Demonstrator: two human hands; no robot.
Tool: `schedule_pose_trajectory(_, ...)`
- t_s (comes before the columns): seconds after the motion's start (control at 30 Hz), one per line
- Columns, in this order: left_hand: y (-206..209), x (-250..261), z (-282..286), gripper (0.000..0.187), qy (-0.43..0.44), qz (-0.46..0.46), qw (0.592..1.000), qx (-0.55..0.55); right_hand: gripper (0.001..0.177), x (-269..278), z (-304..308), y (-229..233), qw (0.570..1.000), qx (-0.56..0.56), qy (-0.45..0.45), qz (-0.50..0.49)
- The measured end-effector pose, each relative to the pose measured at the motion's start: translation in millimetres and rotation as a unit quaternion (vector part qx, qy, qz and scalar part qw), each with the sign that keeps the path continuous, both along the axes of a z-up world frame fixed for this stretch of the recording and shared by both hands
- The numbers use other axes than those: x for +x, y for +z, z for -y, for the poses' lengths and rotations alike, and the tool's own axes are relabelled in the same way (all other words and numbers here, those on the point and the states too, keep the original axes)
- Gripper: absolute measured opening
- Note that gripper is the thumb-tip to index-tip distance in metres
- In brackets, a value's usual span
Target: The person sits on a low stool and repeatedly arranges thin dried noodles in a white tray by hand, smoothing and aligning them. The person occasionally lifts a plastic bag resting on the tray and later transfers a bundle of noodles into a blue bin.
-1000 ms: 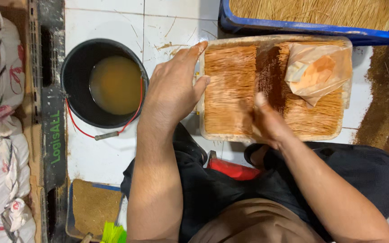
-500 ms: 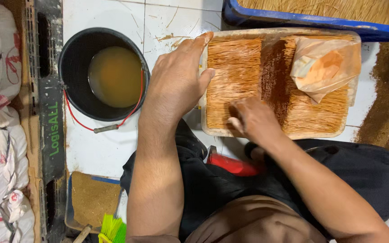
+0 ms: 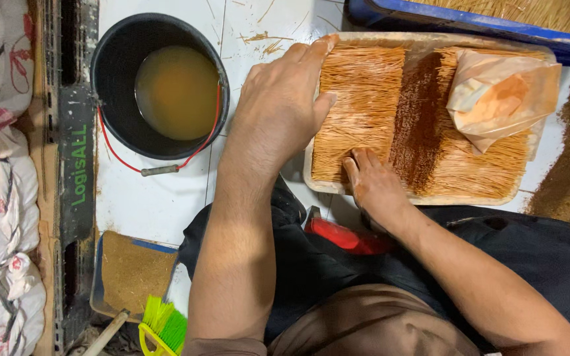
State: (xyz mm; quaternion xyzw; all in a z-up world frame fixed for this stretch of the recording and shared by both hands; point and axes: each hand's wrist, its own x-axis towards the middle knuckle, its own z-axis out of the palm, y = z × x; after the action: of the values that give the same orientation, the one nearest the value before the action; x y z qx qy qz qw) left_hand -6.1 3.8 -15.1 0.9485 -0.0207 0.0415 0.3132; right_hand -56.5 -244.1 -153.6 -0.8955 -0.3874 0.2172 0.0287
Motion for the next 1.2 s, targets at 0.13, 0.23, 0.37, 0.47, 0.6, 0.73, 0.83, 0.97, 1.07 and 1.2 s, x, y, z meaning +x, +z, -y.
schedule_pose_trajectory(0.13, 1, 0, -1, 0.061, 0.004, -0.041, 0.999, -0.016, 0.05, 2, 4, -6, 0.996, 0.046, -0.049, -0.055)
schedule_pose_trajectory(0.23, -1, 1, 0, 0.062, 0.001, -0.015, 1.0, 0.0, 0.066, 15, -2, -4, 0.995, 0.055, -0.052, -0.057)
schedule_pose_trajectory(0.37, -3, 1, 2, 0.061, 0.009, -0.028, 1.0, 0.0, 0.061, 17, -10, 7, 0.992, -0.018, -0.066, -0.104)
schedule_pose_trajectory(0.47, -1, -1, 3, 0.062, 0.015, -0.025, 1.0, 0.0, 0.063, 23, -12, -1, 0.976, -0.123, -0.072, -0.167)
schedule_pose_trajectory(0.6, -2, -3, 4, 0.062, 0.011, 0.006, 1.0, 0.013, 0.061, 15, -1, -13, 0.998, -0.027, 0.008, -0.053)
schedule_pose_trajectory(0.73, -1, 1, 5, 0.062, 0.007, -0.023, 1.0, -0.002, 0.059, 30, -16, 5, 0.962, -0.129, -0.105, -0.217)
schedule_pose_trajectory(0.83, -1, 1, 8, 0.061, 0.013, -0.018, 1.0, 0.005, 0.062, 44, -24, 17, 0.958, -0.117, -0.127, -0.23)
schedule_pose_trajectory(0.97, -1, -1, 1, 0.064, 0.006, -0.021, 1.0, 0.007, 0.058, 48, -20, 10, 0.962, -0.066, -0.133, -0.23)
schedule_pose_trajectory(1.07, -2, 0, 2, 0.064, 0.006, -0.003, 1.0, 0.01, 0.043, 52, -14, 4, 0.942, -0.043, -0.183, -0.278)
schedule_pose_trajectory(1.2, -4, -3, 3, 0.063, 0.007, 0.043, 0.999, 0.026, 0.055, 51, -9, 5, 0.95, 0.006, -0.143, -0.277)
